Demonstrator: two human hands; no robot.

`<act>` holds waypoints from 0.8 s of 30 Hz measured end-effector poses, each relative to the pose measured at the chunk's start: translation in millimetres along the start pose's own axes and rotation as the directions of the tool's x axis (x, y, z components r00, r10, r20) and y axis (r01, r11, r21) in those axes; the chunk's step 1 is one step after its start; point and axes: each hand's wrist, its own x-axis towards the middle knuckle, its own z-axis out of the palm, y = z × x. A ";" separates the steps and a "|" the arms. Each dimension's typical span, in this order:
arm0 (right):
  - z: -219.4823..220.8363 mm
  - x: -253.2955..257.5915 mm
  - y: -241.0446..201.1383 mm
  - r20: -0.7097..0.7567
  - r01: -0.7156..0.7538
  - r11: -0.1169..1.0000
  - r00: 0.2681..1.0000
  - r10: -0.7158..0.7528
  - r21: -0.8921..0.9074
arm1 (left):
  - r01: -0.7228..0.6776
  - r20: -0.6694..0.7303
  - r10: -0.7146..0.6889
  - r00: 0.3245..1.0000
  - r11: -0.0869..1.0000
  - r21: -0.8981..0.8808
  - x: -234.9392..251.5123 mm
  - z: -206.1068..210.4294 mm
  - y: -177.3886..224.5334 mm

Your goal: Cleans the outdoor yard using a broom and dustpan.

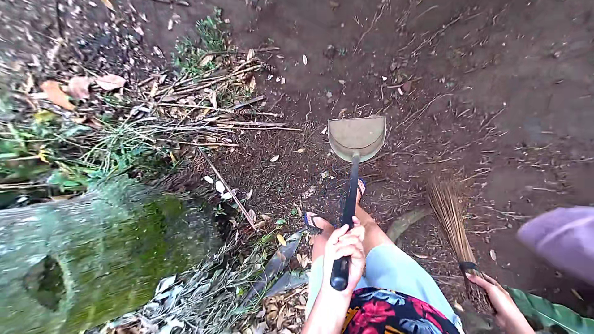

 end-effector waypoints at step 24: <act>-122.3 70.5 -40.0 0.126 -0.282 0.928 0.958 0.258 0.244 | -0.005 -0.325 0.162 0.932 0.901 0.433 236.1 52.4 -31.7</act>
